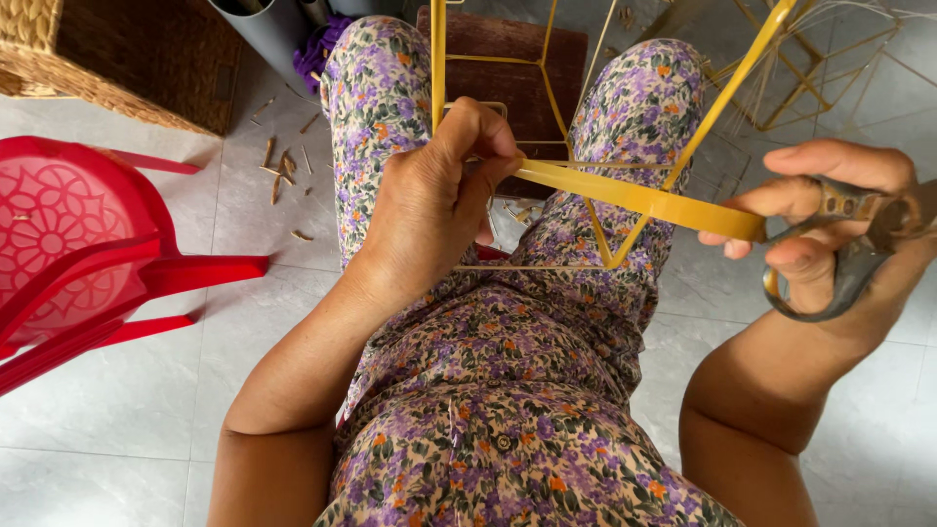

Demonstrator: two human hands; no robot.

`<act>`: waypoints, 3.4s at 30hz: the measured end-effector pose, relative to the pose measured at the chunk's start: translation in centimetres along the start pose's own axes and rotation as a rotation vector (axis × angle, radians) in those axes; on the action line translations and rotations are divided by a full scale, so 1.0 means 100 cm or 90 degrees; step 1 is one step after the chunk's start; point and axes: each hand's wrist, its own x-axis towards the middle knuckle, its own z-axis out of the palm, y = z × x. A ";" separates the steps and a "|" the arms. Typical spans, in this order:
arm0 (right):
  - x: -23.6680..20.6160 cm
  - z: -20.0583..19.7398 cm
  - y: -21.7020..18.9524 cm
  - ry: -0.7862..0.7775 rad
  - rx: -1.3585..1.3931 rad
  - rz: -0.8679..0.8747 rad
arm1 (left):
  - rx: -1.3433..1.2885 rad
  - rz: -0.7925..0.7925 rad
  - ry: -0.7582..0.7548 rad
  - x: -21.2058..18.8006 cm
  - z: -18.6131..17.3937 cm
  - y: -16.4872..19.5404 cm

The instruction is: The person sits on the floor and wraps yellow tape around the joints of a yellow bamboo frame, pressing the tape in place and cutting it with scissors. They then gather a bundle of thin bamboo sticks and align them while holding the frame.

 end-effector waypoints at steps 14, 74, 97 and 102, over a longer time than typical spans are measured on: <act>-0.024 -0.039 0.045 0.025 -0.348 -0.005 | 0.087 0.067 0.057 -0.002 0.005 -0.006; -0.041 0.016 0.129 0.178 -0.143 0.024 | 0.563 0.410 -0.151 0.053 0.097 -0.025; -0.078 0.021 0.108 0.345 -0.025 0.058 | 0.837 0.345 -0.514 0.128 0.174 0.042; -0.110 0.009 0.112 0.268 0.179 0.177 | 0.776 0.259 -0.601 0.138 0.175 0.042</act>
